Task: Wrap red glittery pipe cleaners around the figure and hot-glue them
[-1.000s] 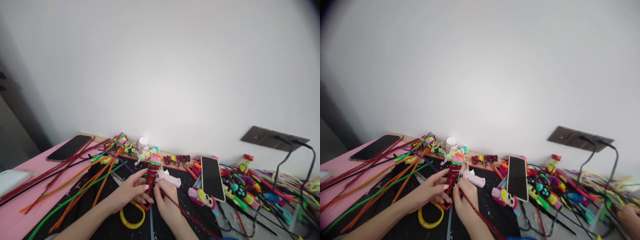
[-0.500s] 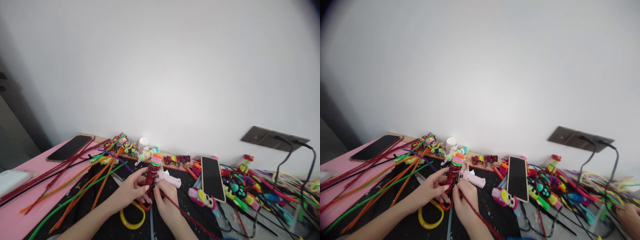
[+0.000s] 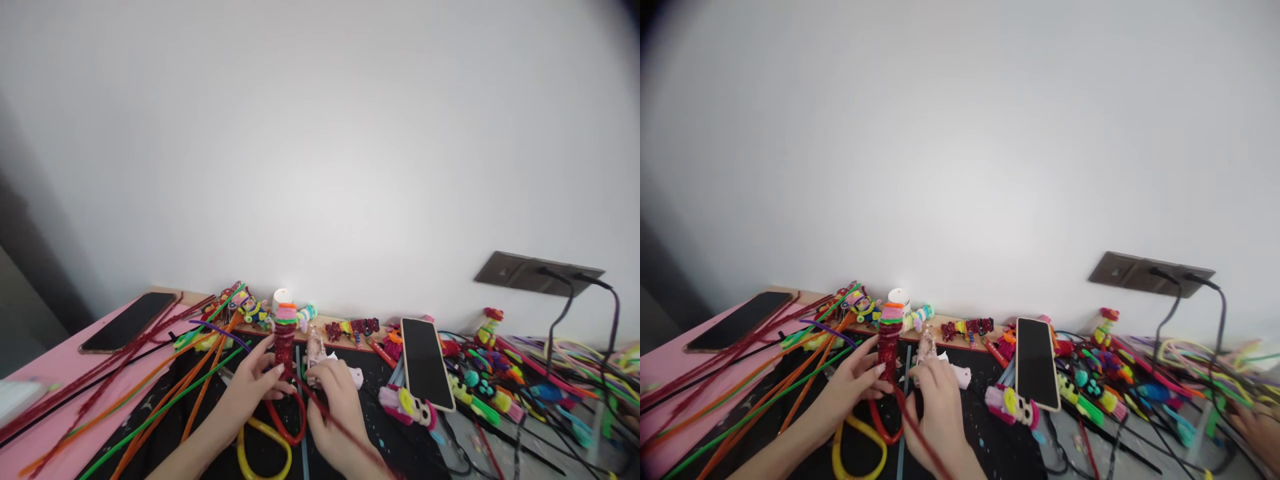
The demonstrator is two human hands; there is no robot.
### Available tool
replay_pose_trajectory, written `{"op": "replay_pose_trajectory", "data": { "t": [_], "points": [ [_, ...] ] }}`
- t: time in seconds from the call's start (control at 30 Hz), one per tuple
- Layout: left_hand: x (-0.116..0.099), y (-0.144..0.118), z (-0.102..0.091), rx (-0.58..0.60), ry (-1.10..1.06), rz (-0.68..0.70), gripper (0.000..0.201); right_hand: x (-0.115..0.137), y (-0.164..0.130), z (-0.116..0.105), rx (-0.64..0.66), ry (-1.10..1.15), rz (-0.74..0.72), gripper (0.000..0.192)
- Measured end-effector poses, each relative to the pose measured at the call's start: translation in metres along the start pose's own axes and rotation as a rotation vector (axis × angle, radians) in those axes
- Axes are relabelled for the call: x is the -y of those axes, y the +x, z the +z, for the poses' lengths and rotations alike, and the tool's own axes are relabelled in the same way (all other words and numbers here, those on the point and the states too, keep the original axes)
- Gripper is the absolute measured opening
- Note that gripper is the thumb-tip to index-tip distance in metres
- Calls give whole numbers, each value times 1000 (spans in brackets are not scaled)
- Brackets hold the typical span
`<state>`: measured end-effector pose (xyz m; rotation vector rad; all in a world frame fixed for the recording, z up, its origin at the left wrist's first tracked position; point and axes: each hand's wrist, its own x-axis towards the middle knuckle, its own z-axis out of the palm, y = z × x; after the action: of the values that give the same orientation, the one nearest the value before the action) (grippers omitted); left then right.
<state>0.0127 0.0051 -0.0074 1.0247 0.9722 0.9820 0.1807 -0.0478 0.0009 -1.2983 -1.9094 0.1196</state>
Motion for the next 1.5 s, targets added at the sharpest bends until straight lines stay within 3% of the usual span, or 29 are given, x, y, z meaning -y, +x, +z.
{"op": "replay_pose_trajectory", "data": {
  "t": [0.13,0.23,0.37,0.57,0.8,0.93,1.03,1.2,1.5],
  "points": [
    [-7,3,-3,-94,-201,-47,70,-15,2,-1,-52,-282,215,51],
    [-9,3,-5,-121,-286,-87,59,-27,0,4,-32,-442,302,49],
    [-9,4,-7,-109,-336,-90,57,-36,-2,8,-19,-465,320,46],
    [-13,3,-8,-16,-341,-99,56,-40,1,3,-75,-260,343,42],
    [-11,2,-9,86,-405,-106,52,-39,6,-1,-96,378,303,18],
    [-10,2,-8,104,-424,-85,52,-39,2,5,-107,568,330,5],
    [-9,1,-8,91,-406,-68,55,-38,0,9,-126,618,334,2],
    [-6,1,-9,83,-385,-69,61,-28,4,3,7,646,407,5],
    [-7,2,-9,42,-383,-50,69,-26,5,4,40,549,362,11]
  ]
}}
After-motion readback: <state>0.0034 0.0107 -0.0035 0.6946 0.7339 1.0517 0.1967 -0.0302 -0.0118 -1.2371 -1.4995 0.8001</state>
